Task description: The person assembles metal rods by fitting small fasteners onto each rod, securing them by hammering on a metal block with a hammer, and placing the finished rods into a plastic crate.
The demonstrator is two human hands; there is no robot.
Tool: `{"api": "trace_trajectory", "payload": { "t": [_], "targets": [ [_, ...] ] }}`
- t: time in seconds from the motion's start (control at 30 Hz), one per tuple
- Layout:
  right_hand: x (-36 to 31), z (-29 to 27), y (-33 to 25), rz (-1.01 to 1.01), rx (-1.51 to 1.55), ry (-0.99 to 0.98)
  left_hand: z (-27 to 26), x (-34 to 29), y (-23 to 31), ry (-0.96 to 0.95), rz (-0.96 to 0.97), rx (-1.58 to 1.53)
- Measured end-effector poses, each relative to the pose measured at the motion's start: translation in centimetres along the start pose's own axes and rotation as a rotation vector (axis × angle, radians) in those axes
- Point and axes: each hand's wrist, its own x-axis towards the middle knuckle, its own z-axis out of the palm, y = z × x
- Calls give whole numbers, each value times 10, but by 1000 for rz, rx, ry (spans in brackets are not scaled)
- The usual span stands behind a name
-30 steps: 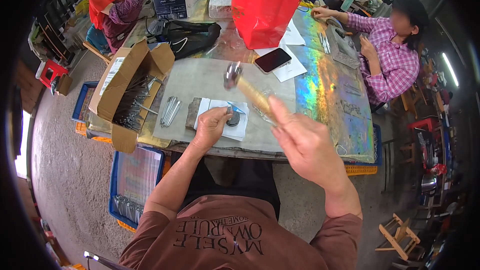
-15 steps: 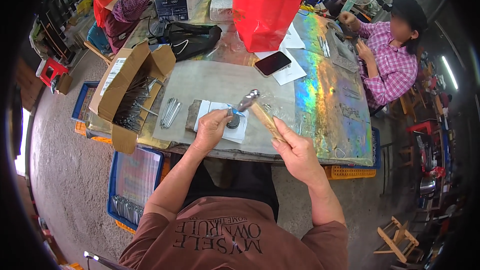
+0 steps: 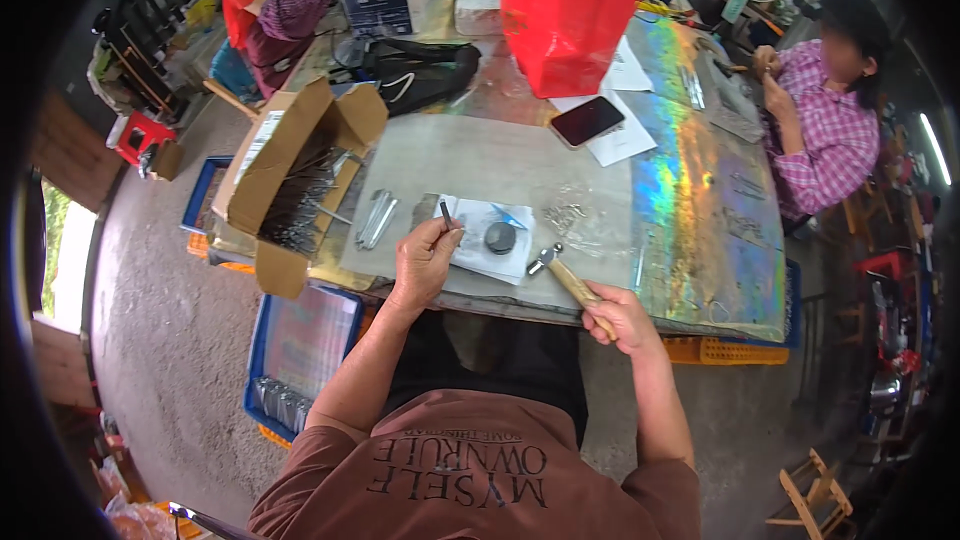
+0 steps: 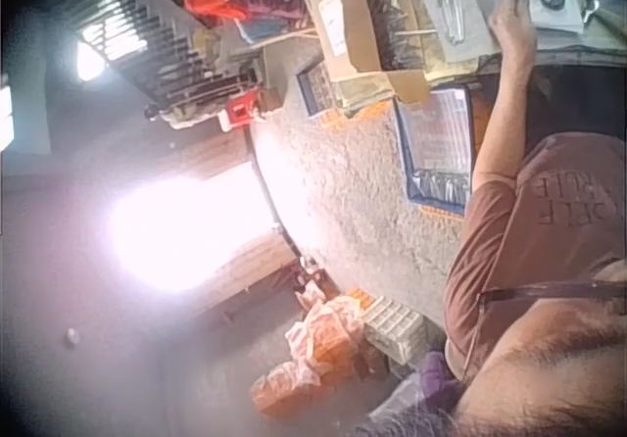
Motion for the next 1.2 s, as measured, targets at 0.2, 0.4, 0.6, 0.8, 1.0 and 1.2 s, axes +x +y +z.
{"api": "trace_trajectory", "payload": {
  "t": [0.2, 0.4, 0.6, 0.8, 1.0, 1.2],
  "targets": [
    [2, 8, -5, -53, -537, 185, -69, 7, -43, 129, -1, 314],
    [3, 15, 6, -701, -1218, 410, -99, 17, -62, -12, -67, 909],
    [10, 16, 18, -831, -1302, 487, -84, 11, -76, -17, -28, 963],
    [12, 16, 22, -828, -1228, 526, -76, 9, -68, -18, 39, 991],
    [10, 14, 23, -856, -1199, 559, -96, 18, -72, 72, 19, 973],
    [10, 15, 23, -881, -1104, 584, -125, 28, -76, -26, -74, 1096]
  ]
}}
